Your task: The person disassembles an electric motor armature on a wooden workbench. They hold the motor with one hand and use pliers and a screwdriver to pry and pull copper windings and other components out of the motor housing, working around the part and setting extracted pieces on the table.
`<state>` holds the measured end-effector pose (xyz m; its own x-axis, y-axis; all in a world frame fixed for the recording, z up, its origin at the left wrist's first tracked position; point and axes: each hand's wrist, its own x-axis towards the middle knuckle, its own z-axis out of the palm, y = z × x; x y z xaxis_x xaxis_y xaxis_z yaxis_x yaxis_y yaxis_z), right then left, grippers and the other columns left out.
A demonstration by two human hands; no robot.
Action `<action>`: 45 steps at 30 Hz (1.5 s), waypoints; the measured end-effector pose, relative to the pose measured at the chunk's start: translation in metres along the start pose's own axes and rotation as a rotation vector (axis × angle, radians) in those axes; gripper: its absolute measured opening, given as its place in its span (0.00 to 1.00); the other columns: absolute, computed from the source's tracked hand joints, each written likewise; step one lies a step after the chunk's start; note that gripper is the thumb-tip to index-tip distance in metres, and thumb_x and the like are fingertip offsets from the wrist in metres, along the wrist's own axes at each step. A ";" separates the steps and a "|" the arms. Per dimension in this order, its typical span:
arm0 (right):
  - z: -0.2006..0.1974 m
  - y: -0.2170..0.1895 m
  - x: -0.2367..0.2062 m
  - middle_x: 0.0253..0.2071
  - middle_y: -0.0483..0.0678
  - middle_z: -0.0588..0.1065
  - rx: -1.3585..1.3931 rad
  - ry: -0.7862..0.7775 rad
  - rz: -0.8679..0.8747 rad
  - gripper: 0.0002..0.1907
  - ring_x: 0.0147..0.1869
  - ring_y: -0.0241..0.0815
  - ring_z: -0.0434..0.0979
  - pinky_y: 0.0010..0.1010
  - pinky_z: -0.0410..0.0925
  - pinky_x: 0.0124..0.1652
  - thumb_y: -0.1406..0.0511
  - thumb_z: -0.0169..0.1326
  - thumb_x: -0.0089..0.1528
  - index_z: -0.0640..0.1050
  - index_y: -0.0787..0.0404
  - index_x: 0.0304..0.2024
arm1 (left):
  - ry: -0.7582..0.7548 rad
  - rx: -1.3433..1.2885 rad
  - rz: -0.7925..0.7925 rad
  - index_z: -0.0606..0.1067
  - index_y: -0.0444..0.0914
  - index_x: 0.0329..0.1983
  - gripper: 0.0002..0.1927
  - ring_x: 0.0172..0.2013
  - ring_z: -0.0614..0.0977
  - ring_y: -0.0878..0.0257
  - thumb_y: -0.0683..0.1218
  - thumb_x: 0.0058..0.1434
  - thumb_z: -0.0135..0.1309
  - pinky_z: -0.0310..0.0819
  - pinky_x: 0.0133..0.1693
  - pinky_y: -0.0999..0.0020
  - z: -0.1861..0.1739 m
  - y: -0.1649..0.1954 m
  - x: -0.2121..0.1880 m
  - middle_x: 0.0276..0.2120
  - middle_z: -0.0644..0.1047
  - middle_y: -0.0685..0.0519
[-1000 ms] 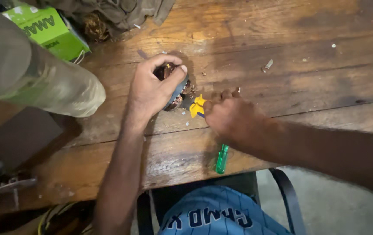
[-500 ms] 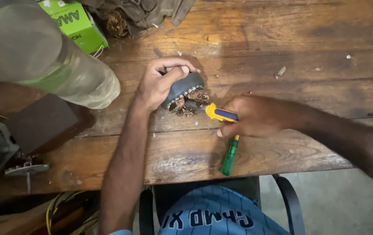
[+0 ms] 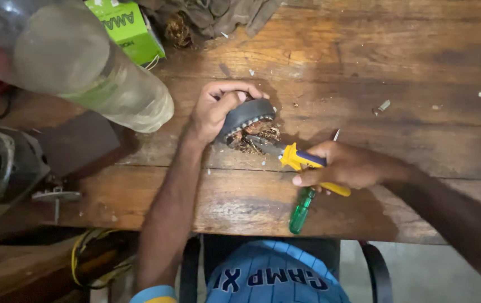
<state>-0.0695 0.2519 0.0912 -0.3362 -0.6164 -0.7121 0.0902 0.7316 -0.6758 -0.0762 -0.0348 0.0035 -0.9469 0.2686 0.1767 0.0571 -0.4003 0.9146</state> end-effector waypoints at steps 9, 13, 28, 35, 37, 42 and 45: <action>-0.009 0.007 -0.019 0.38 0.50 0.81 -0.213 -0.017 0.035 0.22 0.41 0.39 0.80 0.34 0.73 0.43 0.52 0.65 0.56 0.79 0.63 0.37 | 0.052 -0.021 0.144 0.78 0.24 0.46 0.15 0.43 0.84 0.60 0.36 0.69 0.41 0.81 0.48 0.67 0.015 -0.003 -0.004 0.46 0.82 0.39; -0.006 0.018 -0.024 0.43 0.46 0.85 0.058 0.003 -0.025 0.17 0.46 0.39 0.84 0.33 0.76 0.49 0.56 0.57 0.60 0.81 0.61 0.44 | 0.085 0.008 0.159 0.79 0.25 0.46 0.14 0.43 0.83 0.62 0.37 0.69 0.44 0.79 0.48 0.69 0.024 -0.004 -0.004 0.46 0.82 0.41; 0.072 0.004 -0.047 0.56 0.62 0.71 -0.979 0.741 -0.076 0.25 0.60 0.64 0.71 0.53 0.64 0.56 0.55 0.54 0.60 0.77 0.56 0.57 | 0.193 0.358 0.110 0.81 0.30 0.48 0.11 0.40 0.81 0.67 0.38 0.68 0.50 0.75 0.44 0.72 0.039 0.004 -0.014 0.40 0.83 0.47; 0.072 -0.003 -0.035 0.50 0.63 0.75 -1.104 0.787 -0.086 0.22 0.49 0.59 0.80 0.49 0.71 0.50 0.53 0.53 0.61 0.79 0.61 0.50 | 0.322 1.093 0.453 0.81 0.35 0.52 0.18 0.55 0.82 0.50 0.47 0.61 0.63 0.75 0.58 0.61 0.084 0.033 -0.031 0.55 0.80 0.39; 0.060 -0.003 -0.033 0.48 0.61 0.76 -0.891 0.655 0.066 0.22 0.44 0.57 0.80 0.47 0.72 0.46 0.51 0.54 0.63 0.80 0.62 0.47 | 0.352 1.279 0.446 0.81 0.35 0.52 0.27 0.52 0.80 0.43 0.54 0.53 0.69 0.74 0.52 0.55 0.096 0.031 -0.031 0.53 0.79 0.35; 0.033 0.009 -0.034 0.28 0.56 0.79 -0.272 0.428 0.006 0.21 0.30 0.44 0.78 0.36 0.70 0.36 0.51 0.57 0.62 0.84 0.62 0.36 | 0.249 0.887 0.275 0.79 0.36 0.53 0.23 0.52 0.84 0.53 0.52 0.59 0.68 0.83 0.53 0.63 0.074 0.032 -0.024 0.52 0.80 0.43; 0.028 0.024 -0.023 0.30 0.56 0.78 0.087 0.285 0.084 0.20 0.32 0.40 0.76 0.34 0.69 0.34 0.52 0.59 0.63 0.84 0.63 0.36 | 0.175 0.868 0.334 0.79 0.34 0.54 0.23 0.54 0.84 0.52 0.49 0.59 0.69 0.81 0.56 0.61 0.061 0.030 -0.029 0.53 0.80 0.41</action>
<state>-0.0329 0.2753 0.0864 -0.5725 -0.4389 -0.6926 0.2046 0.7415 -0.6390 -0.0282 -0.0013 0.0480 -0.8690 0.0942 0.4857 0.4826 0.3781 0.7900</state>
